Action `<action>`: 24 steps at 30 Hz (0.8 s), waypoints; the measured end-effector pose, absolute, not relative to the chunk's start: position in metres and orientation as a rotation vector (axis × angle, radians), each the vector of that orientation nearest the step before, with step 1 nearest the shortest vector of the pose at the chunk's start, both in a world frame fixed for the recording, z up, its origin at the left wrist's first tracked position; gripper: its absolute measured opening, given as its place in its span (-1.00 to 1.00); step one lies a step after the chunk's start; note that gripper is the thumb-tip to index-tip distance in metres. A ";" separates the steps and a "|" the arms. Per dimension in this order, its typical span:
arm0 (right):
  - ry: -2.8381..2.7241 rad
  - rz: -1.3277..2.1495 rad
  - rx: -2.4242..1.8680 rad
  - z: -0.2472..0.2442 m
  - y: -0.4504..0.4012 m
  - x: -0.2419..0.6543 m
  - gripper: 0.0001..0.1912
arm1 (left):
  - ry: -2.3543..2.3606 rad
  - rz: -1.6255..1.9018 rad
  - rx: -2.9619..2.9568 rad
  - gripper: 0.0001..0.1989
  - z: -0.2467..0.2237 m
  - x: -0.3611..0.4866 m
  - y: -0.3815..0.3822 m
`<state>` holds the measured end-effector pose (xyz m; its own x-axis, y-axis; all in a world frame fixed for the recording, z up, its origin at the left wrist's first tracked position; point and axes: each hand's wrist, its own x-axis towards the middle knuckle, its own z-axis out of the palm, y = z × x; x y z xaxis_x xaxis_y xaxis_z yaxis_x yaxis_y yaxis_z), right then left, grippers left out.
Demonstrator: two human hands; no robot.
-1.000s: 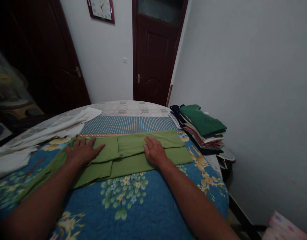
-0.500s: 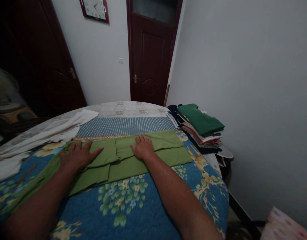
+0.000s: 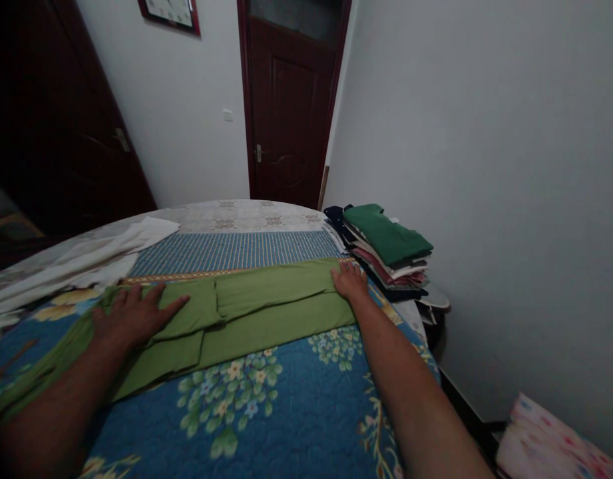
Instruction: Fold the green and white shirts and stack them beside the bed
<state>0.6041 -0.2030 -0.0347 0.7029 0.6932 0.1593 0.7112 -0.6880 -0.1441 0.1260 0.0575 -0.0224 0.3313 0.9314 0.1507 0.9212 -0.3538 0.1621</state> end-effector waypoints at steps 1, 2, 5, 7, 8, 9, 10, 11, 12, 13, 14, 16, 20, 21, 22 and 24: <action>-1.124 -0.178 -2.715 -0.036 -0.208 0.605 -0.34 | 1.752 0.346 2.536 0.01 -0.022 0.126 0.056; -1.116 -0.217 -2.717 -0.036 -0.211 0.605 -0.35 | 1.746 0.362 2.557 -0.02 -0.021 0.126 0.054; -1.087 -0.289 -2.733 -0.033 -0.217 0.596 -0.43 | 1.709 0.530 2.679 -0.12 -0.018 0.124 0.044; -1.069 -0.340 -2.738 -0.028 -0.220 0.588 -0.48 | 1.623 0.703 2.787 -0.19 -0.017 0.123 0.040; -1.060 -0.375 -2.737 -0.026 -0.222 0.584 -0.49 | 1.542 0.758 2.840 -0.23 -0.017 0.123 0.040; -1.045 -0.412 -2.734 -0.024 -0.224 0.581 -0.50 | 1.440 0.774 2.888 -0.26 -0.017 0.123 0.040; -1.028 -0.439 -2.732 -0.023 -0.226 0.577 -0.50 | 1.325 0.742 2.932 -0.27 -0.017 0.123 0.041; -1.010 -0.445 -2.732 -0.021 -0.228 0.573 -0.50 | 1.210 0.671 2.968 -0.27 -0.017 0.123 0.042; -0.987 -0.431 -2.734 -0.020 -0.230 0.570 -0.50 | 1.112 0.576 2.993 -0.25 -0.016 0.124 0.041; -0.958 -0.398 -2.739 -0.018 -0.232 0.567 -0.49 | 1.045 0.480 3.007 -0.24 -0.015 0.125 0.039; -0.926 -0.348 -2.745 -0.017 -0.233 0.565 -0.48 | 1.011 0.394 3.015 -0.23 -0.014 0.127 0.035; -0.858 -0.217 -2.755 -0.013 -0.236 0.563 -0.46 | 1.008 0.285 3.014 -0.29 -0.013 0.132 0.020; -0.768 -0.023 -2.705 -0.005 -0.240 0.571 -0.44 | 0.934 0.206 3.015 -0.40 -0.020 0.149 -0.020; -0.761 0.004 -2.687 -0.004 -0.241 0.575 -0.44 | 0.929 0.190 3.017 -0.40 -0.022 0.153 -0.028; -0.757 0.026 -2.674 -0.003 -0.243 0.579 -0.43 | 0.936 0.174 3.019 -0.40 -0.023 0.156 -0.035; -0.761 0.058 -2.666 -0.003 -0.245 0.588 -0.42 | 0.965 0.140 3.019 -0.39 -0.025 0.159 -0.042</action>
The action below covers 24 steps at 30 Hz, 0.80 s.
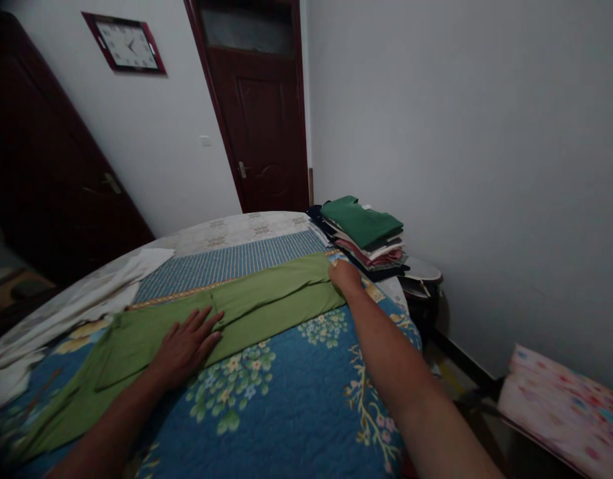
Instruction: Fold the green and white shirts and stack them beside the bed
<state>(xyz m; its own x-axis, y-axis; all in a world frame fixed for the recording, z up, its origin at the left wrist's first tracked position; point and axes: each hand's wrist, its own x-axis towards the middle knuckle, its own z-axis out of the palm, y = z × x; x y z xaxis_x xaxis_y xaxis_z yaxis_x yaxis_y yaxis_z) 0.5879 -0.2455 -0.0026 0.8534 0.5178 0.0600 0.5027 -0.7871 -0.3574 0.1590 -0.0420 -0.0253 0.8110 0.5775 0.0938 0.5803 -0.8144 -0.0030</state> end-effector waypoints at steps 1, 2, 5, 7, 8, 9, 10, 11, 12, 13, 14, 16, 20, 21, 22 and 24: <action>-0.768 0.063 -2.666 -0.003 -0.247 0.592 -0.43 | -0.944 -0.115 -2.963 -0.38 -0.026 0.159 -0.043; -0.775 0.067 -2.665 -0.003 -0.248 0.595 -0.43 | -0.931 -0.095 -2.970 -0.37 -0.025 0.159 -0.043; -0.802 0.073 -2.655 -0.003 -0.249 0.600 -0.45 | -0.897 -0.088 -2.990 -0.37 -0.025 0.156 -0.040; -0.829 0.085 -2.638 -0.002 -0.248 0.601 -0.48 | -0.873 -0.106 -3.012 -0.39 -0.024 0.154 -0.038; -0.847 0.096 -2.626 -0.002 -0.247 0.602 -0.49 | -0.858 -0.114 -3.024 -0.41 -0.024 0.153 -0.037; -0.867 0.108 -2.614 -0.002 -0.247 0.602 -0.50 | -0.845 -0.122 -3.033 -0.42 -0.025 0.152 -0.036; -0.888 0.122 -2.602 -0.001 -0.246 0.603 -0.50 | -0.832 -0.129 -3.041 -0.42 -0.025 0.151 -0.034; -0.908 0.134 -2.591 -0.001 -0.245 0.604 -0.50 | -0.817 -0.137 -3.049 -0.43 -0.025 0.150 -0.033; -0.927 0.145 -2.583 0.000 -0.245 0.605 -0.49 | -0.801 -0.143 -3.060 -0.43 -0.026 0.149 -0.032; -0.942 0.153 -2.578 0.000 -0.245 0.606 -0.49 | -0.784 -0.145 -3.074 -0.43 -0.026 0.148 -0.031; -0.952 0.156 -2.579 0.000 -0.245 0.606 -0.49 | -0.767 -0.147 -3.090 -0.43 -0.027 0.147 -0.030; -0.960 0.144 -2.591 0.000 -0.245 0.606 -0.50 | -0.754 -0.165 -3.115 -0.41 -0.029 0.146 -0.029; -0.954 0.081 -2.624 -0.001 -0.244 0.603 -0.51 | -0.827 -0.227 -3.103 -0.30 -0.034 0.146 -0.029; -0.958 0.070 -2.628 -0.002 -0.243 0.602 -0.51 | -0.835 -0.227 -3.099 -0.29 -0.035 0.147 -0.029; -0.964 0.061 -2.631 -0.002 -0.243 0.601 -0.51 | -0.834 -0.220 -3.099 -0.29 -0.036 0.147 -0.029; -0.982 0.053 -2.623 -0.002 -0.241 0.601 -0.53 | -0.820 -0.206 -3.101 -0.32 -0.038 0.147 -0.028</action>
<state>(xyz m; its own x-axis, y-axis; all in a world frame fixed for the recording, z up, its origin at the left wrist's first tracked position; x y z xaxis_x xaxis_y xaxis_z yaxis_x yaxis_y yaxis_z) 0.6006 -0.2413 -0.0017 0.7606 0.6439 0.0824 0.6312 -0.7039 -0.3259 0.1468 -0.0283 -0.0378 0.8617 0.4965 0.1050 0.4872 -0.8673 0.1024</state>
